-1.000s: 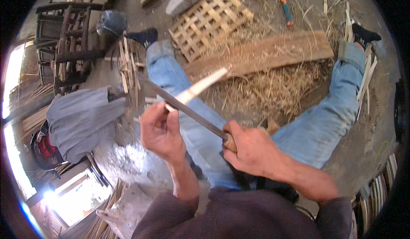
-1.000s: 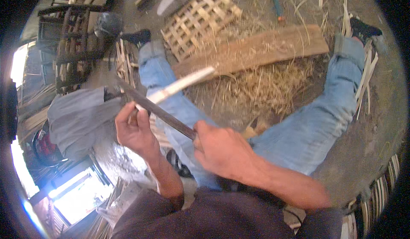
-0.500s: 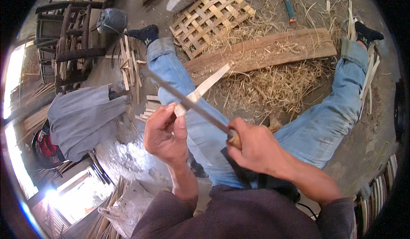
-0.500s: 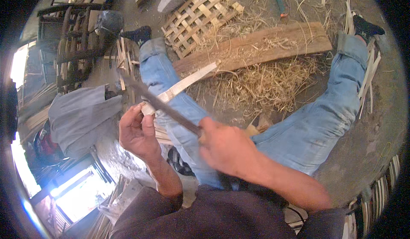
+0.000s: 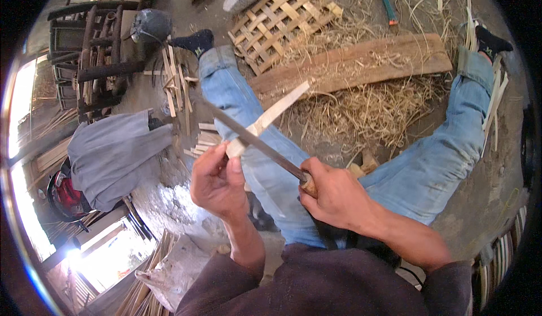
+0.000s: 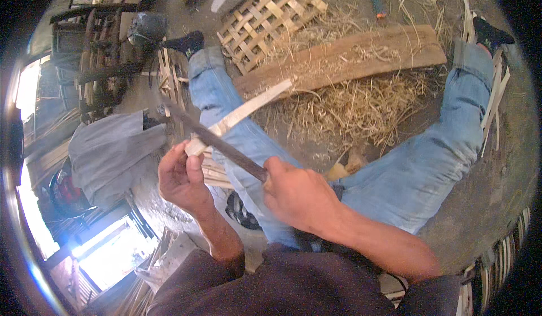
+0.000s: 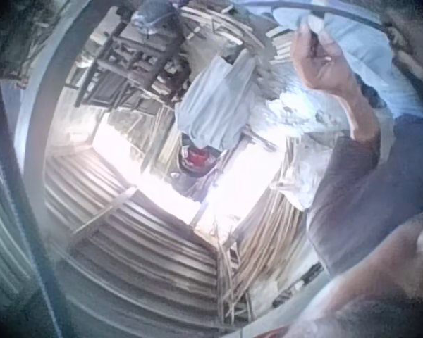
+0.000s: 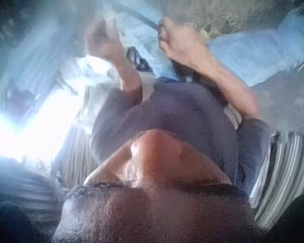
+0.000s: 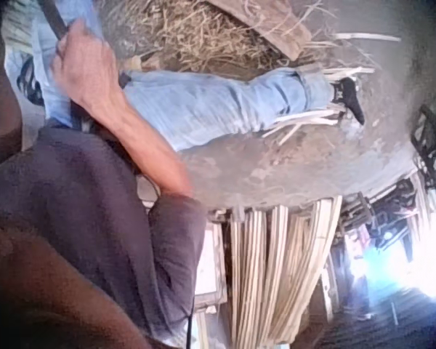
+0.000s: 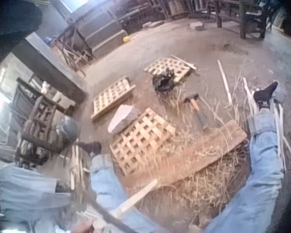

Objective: The person sits on the floor and uses a curved knife to shave thin strips from a narrow wooden stick. They repeatedly draw the blade along the stick to remove shavings, occasionally pausing to inspect the edges and adjust their grip.

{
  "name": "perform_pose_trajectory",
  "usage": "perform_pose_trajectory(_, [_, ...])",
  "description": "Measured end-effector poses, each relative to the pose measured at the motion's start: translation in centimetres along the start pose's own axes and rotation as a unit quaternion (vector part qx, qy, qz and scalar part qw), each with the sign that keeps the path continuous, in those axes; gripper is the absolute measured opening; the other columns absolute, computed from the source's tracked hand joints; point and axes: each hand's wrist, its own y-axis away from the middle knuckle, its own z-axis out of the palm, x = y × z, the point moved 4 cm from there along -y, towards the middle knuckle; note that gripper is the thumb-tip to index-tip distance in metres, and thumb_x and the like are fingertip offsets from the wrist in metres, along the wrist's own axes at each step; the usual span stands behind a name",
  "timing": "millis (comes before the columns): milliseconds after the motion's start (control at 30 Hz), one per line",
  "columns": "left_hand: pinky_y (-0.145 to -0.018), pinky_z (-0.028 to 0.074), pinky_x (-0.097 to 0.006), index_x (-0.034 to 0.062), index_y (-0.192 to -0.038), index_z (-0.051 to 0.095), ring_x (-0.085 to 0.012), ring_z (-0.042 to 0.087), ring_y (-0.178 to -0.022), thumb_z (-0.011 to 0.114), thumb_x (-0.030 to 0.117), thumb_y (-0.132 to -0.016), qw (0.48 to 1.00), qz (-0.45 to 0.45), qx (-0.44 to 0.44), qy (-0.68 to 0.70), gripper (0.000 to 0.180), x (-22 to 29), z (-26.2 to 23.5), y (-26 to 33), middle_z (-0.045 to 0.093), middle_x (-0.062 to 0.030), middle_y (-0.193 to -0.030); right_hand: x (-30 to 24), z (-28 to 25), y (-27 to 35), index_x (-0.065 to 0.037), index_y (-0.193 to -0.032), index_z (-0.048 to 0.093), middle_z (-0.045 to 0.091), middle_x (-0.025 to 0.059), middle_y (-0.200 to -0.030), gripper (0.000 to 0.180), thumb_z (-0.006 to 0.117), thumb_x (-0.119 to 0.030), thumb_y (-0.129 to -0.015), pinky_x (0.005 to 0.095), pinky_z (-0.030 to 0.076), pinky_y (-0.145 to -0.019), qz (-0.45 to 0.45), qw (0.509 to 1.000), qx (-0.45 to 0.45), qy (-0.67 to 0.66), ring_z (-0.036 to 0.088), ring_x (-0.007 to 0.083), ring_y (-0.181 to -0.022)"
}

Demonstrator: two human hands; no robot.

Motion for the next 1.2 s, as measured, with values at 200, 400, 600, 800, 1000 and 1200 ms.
perform_pose_trajectory(200, [-0.077, 0.054, -0.028, -0.0050, -0.106, 0.063, -0.0199, 0.066, -0.092, 0.070, -0.002, -0.083, 1.000, 0.025, -0.007, -0.003, 0.024, 0.3, 0.7, -0.6, 0.064, -0.0182, -0.106, 1.6, -0.1, -0.6, 0.005, -0.106, 0.049, 0.063, 0.0311, -0.076, 0.032, 0.060, -0.016, -0.083, 0.0550, 0.051, -0.069, 0.006, 1.000, 0.011, -0.017, 0.063, 0.0494, -0.075])
perform_pose_trajectory(400, [-0.076, 0.055, -0.026, -0.0054, -0.109, 0.062, -0.0187, 0.067, -0.089, 0.067, -0.004, -0.083, 0.999, 0.033, 0.028, -0.016, 0.026, 0.0, 0.3, -0.4, 0.066, -0.0192, -0.103, 3.3, 0.3, -1.0, 0.002, -0.113, 0.048, 0.063, 0.0305, -0.080, 0.036, 0.059, -0.018, -0.085, 0.0552, 0.050, -0.076, 0.106, 0.994, -0.014, -0.003, 0.063, 0.0487, -0.079])
perform_pose_trajectory(600, [-0.079, 0.055, -0.027, -0.0053, -0.116, 0.058, -0.0176, 0.068, -0.087, 0.066, -0.007, -0.082, 0.997, 0.012, 0.076, -0.021, 0.035, 0.3, 0.1, -0.5, 0.069, -0.0186, -0.097, 0.7, 1.4, -0.3, 0.000, -0.111, 0.048, 0.065, 0.0262, -0.091, 0.035, 0.059, -0.019, -0.084, 0.0532, 0.051, -0.074, 0.021, 1.000, -0.016, -0.017, 0.063, 0.0469, -0.082])
perform_pose_trajectory(800, [-0.079, 0.055, -0.027, -0.0055, -0.113, 0.059, -0.0181, 0.067, -0.088, 0.065, -0.007, -0.082, 0.994, -0.002, 0.088, -0.065, 0.032, -0.1, -0.1, -0.7, 0.069, -0.0192, -0.096, 0.1, 1.7, -1.0, 0.000, -0.112, 0.046, 0.063, 0.0274, -0.086, 0.039, 0.066, -0.013, -0.081, 0.0512, 0.051, -0.068, -0.004, 1.000, -0.005, -0.002, 0.063, 0.0466, -0.077])
perform_pose_trajectory(1000, [-0.077, 0.056, -0.027, -0.0059, -0.111, 0.059, -0.0185, 0.067, -0.086, 0.064, -0.006, -0.083, 0.994, -0.004, 0.102, -0.043, 0.029, -0.1, 0.0, -0.8, 0.067, -0.0180, -0.096, 0.7, 1.9, -1.0, 0.003, -0.103, 0.048, 0.064, 0.0304, -0.081, 0.031, 0.062, -0.018, -0.084, 0.0548, 0.051, -0.069, -0.005, 1.000, 0.015, 0.008, 0.063, 0.0488, -0.078])
perform_pose_trajectory(1200, [-0.075, 0.058, -0.028, -0.0033, -0.109, 0.062, -0.0204, 0.066, -0.091, 0.069, 0.003, -0.085, 0.998, -0.039, 0.052, 0.011, 0.026, -0.2, 0.3, -1.4, 0.062, -0.0158, -0.111, 3.4, 2.4, -2.1, 0.005, -0.103, 0.047, 0.064, 0.0297, -0.086, 0.031, 0.059, -0.018, -0.086, 0.0552, 0.050, -0.070, 0.059, 0.998, 0.028, 0.001, 0.063, 0.0493, -0.077])
